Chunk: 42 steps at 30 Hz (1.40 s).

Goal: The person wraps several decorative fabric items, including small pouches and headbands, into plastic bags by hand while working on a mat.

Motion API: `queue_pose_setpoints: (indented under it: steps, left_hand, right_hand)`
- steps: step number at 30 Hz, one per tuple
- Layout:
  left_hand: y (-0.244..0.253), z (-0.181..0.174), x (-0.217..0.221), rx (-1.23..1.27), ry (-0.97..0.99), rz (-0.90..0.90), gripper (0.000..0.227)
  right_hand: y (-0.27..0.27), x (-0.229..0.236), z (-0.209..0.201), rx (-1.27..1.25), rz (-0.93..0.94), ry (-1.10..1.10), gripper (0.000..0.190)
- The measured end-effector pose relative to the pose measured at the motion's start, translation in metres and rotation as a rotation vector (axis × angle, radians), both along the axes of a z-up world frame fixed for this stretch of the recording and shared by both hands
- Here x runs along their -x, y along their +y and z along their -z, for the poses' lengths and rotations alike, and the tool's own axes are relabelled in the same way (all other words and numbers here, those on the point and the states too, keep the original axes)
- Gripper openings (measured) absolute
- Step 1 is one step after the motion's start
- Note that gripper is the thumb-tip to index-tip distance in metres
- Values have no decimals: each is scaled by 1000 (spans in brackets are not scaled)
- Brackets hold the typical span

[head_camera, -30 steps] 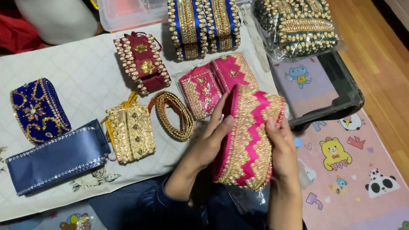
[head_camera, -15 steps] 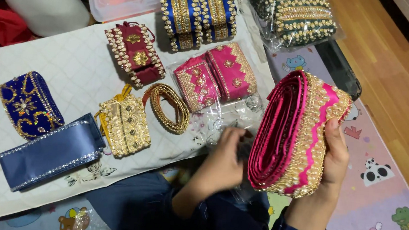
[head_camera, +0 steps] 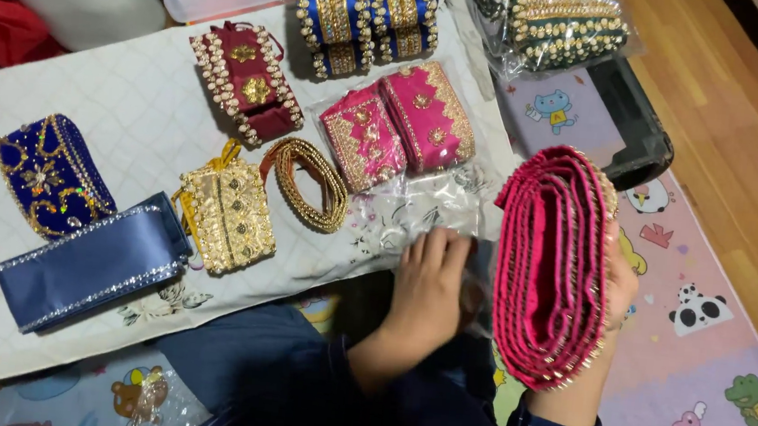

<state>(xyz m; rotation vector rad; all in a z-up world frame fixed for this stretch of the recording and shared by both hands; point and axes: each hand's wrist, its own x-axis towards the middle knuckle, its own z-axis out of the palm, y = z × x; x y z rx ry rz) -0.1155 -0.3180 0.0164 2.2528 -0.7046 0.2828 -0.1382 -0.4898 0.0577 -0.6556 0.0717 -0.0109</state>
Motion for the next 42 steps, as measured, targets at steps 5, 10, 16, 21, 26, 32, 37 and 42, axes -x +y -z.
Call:
queue_pose_setpoints:
  steps: [5,10,16,21,26,32,37,42]
  left_hand:
    - [-3,-3,-38,199,-8,-118,24]
    - [9,-53,-52,247,19,-194,20]
    - [18,-66,-60,311,15,-229,17]
    - [26,-78,-57,438,13,-119,3]
    - [28,-81,-52,460,-30,-78,4]
    - [32,-71,-55,374,-172,45,7]
    - [27,-59,-53,329,-191,95,9]
    - [29,-65,-49,273,-237,292,12]
  right_hand:
    - [3,2,15,-28,-82,54,48]
    - [10,12,17,-59,-155,96,52]
    - [18,25,28,-97,-249,142,58]
    - [25,41,45,-133,-326,189,62]
    - [19,42,65,-150,-384,174,65]
    - [-2,24,92,-125,-379,29,63]
    - [-14,36,117,7,-249,122,57]
    - [-22,41,141,193,-61,261,49]
